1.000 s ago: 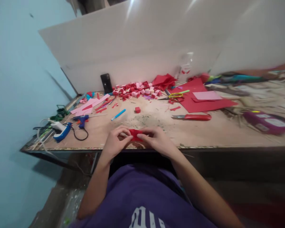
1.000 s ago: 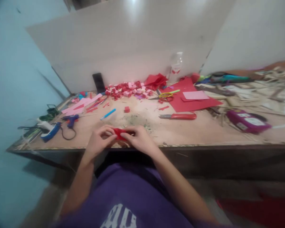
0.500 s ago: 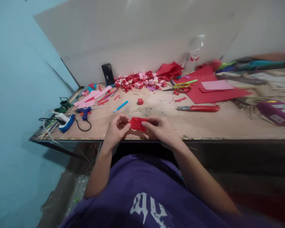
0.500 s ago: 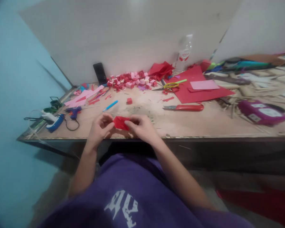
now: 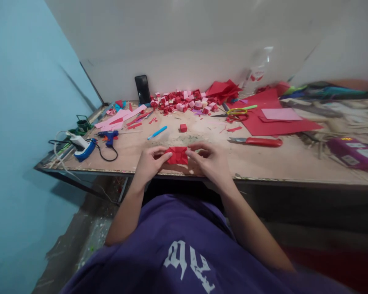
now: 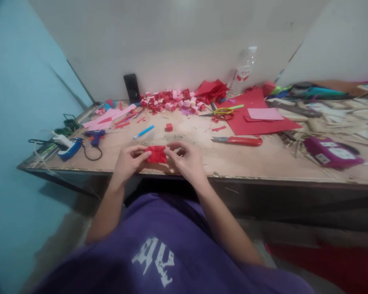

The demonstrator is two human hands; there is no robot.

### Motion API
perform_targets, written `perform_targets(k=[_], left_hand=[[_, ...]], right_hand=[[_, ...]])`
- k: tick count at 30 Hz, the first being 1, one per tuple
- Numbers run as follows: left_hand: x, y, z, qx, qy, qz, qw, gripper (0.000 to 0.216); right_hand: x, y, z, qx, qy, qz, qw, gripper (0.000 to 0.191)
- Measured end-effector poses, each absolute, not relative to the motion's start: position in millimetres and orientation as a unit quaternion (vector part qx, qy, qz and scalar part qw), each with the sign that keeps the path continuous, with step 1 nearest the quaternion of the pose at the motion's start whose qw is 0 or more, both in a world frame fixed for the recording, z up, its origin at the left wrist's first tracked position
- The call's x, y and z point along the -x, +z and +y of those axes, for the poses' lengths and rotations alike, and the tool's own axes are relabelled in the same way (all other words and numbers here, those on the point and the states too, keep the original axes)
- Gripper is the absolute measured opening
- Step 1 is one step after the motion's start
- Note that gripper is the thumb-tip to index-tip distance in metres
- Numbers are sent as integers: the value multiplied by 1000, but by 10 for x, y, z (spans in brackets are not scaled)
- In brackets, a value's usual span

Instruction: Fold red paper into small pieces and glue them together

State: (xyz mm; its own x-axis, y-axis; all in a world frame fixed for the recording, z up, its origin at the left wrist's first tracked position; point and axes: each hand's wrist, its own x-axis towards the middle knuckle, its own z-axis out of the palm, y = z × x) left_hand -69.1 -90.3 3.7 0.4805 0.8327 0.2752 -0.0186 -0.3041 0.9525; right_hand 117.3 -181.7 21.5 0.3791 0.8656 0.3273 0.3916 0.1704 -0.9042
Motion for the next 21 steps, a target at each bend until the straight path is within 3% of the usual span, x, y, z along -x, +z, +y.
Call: perform_targets(k=[10, 15, 21], left_hand=[[658, 40, -914, -711, 448, 313, 442, 18], [671, 67, -943, -707, 446, 297, 462, 20], [697, 101, -970, -700, 420, 286, 502, 22]], right_hand=[[-1113, 182, -1897, 620, 75, -572, 531, 27], [-1107, 142, -1867, 641, 71, -613, 456, 26], [-1122, 97, -1849, 660, 35, -600, 450, 27]])
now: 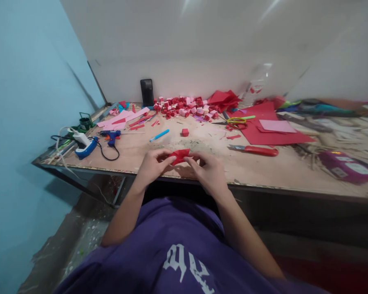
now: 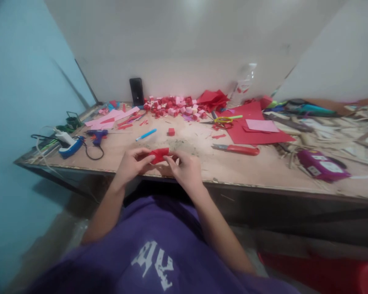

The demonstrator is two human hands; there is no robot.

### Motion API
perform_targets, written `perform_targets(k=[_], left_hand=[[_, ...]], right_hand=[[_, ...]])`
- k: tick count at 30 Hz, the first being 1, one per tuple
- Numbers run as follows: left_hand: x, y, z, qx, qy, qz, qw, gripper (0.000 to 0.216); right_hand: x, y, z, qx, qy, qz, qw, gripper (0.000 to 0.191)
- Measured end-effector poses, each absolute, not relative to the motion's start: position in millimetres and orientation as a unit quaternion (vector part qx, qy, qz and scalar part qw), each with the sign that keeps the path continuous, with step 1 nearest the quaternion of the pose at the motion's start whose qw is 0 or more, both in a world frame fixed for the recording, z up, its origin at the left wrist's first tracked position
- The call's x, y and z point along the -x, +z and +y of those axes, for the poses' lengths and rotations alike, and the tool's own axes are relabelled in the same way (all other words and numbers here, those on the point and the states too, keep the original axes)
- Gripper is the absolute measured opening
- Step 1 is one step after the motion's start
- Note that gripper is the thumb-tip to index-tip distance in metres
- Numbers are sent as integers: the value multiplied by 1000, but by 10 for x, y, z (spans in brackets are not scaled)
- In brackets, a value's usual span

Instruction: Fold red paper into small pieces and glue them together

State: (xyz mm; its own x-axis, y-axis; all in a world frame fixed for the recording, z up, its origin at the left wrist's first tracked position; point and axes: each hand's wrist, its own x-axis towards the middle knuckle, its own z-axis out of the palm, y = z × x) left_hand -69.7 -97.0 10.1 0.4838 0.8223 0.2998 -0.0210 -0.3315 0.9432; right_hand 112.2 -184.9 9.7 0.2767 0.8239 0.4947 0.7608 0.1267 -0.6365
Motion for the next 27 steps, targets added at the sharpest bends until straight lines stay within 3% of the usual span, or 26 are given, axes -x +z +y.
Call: perform_targets(k=[6, 16, 23, 27], left_hand=[[739, 91, -963, -666, 376, 293, 573, 29], [705, 47, -924, -617, 490, 311, 531, 30], [718, 77, -922, -643, 464, 279, 541, 29], [712, 77, -924, -659, 435, 271, 550, 31]], right_hand=[[-1117, 118, -1834, 657, 45, -628, 415, 25], [-1164, 239, -1880, 611, 221, -524, 550, 25], [-1164, 291, -1877, 601, 211, -519, 570, 18], [-1171, 295, -1874, 583, 272, -526, 556, 33]])
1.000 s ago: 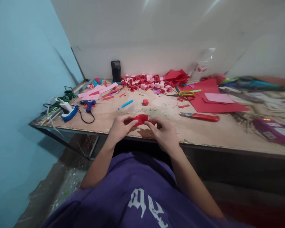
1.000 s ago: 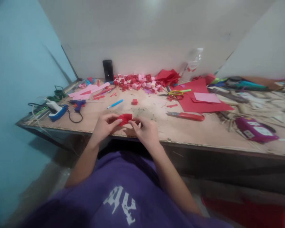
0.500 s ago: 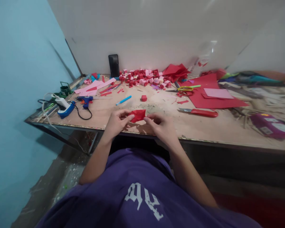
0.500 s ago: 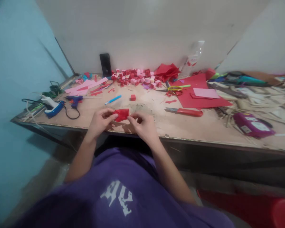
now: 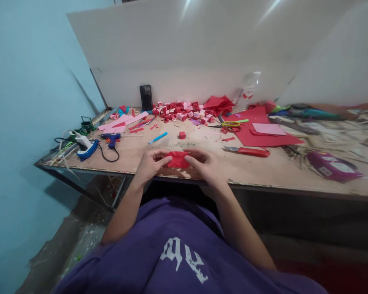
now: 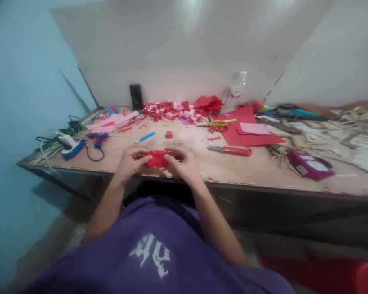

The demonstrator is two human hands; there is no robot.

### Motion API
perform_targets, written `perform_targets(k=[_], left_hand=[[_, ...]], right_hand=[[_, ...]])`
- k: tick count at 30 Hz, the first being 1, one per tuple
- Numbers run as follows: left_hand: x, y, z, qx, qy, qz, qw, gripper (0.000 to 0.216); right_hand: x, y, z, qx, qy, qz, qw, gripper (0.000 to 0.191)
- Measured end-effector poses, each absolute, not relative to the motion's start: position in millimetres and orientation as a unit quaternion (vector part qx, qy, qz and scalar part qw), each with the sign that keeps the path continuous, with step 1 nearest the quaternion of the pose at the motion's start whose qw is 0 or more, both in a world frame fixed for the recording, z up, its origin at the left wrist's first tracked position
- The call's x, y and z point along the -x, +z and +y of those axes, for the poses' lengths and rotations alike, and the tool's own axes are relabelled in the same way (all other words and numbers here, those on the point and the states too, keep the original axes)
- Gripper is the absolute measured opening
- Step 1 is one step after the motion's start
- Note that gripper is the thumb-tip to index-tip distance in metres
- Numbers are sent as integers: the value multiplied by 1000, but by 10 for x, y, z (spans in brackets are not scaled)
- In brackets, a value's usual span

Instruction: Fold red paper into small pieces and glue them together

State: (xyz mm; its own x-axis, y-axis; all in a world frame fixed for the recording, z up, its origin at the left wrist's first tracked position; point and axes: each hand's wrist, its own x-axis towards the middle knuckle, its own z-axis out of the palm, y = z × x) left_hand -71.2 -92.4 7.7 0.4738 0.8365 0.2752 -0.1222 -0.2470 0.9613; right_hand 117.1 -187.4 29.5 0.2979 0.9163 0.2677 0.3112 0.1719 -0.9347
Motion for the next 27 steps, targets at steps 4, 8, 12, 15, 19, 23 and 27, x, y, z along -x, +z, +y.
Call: perform_targets(k=[4, 8, 12, 15, 19, 23, 27], left_hand=[[697, 96, -948, -664, 389, 268, 579, 34], [686, 126, -977, -669, 373, 263, 586, 33], [668, 121, -962, -694, 382, 249, 556, 29], [661, 92, -935, -692, 396, 257, 547, 24], [653, 73, -930, -697, 407, 267, 526, 20], [649, 83, -943, -696, 411, 270, 523, 18], [673, 91, -940, -705, 415, 262, 513, 17]], right_hand=[[-1195, 277, -1875, 584, 325, -531, 521, 32], [-1228, 237, -1859, 585, 279, -557, 520, 26], [-1245, 215, -1833, 567, 272, -601, 493, 25], [-1246, 213, -1825, 552, 278, -603, 505, 25], [-1245, 230, -1839, 553, 284, -595, 510, 23], [-1227, 252, -1862, 548, 317, -593, 498, 28], [-1211, 238, -1859, 545, 351, -587, 485, 37]])
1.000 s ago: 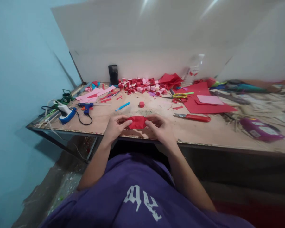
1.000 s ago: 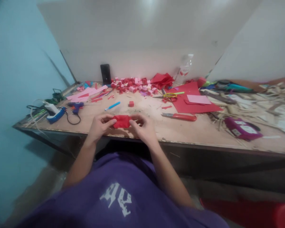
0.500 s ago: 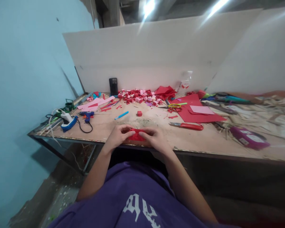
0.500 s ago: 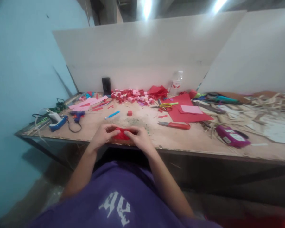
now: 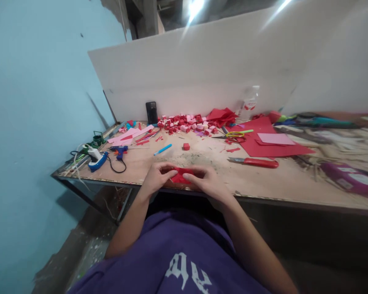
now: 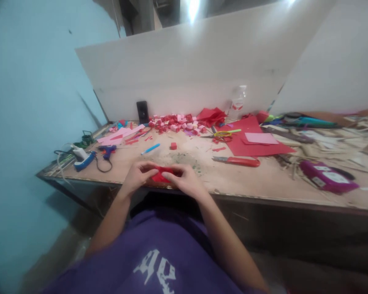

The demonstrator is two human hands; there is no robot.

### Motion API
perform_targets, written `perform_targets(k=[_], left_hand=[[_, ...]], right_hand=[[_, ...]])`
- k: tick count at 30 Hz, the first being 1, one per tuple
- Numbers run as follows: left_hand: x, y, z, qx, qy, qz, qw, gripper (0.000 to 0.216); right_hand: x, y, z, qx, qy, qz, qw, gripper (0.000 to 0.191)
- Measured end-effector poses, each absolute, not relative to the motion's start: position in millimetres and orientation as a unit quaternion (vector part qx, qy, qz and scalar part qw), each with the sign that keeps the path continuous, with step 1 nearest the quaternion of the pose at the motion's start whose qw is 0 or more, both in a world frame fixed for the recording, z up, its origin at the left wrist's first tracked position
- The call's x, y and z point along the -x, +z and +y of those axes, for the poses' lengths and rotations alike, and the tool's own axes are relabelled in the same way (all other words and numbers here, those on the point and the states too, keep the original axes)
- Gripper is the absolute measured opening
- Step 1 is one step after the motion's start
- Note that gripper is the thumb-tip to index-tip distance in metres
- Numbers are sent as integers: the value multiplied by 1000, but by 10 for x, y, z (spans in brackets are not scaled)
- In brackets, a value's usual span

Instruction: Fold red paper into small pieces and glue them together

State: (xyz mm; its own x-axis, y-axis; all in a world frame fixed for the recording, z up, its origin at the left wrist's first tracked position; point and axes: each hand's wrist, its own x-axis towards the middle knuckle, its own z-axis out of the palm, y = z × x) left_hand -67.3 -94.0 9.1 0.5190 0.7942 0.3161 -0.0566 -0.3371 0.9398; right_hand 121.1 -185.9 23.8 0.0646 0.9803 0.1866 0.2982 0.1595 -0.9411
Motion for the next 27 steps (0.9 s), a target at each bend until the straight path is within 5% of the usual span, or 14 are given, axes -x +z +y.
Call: perform_targets(k=[12, 27], left_hand=[[688, 129, -973, -690, 341, 278, 575, 32], [705, 81, -948, -715, 373, 231, 544, 28]], right_hand=[[-1282, 211, -1800, 555, 274, -557, 554, 28], [-1233, 193, -1825, 542, 331, -583, 507, 21]])
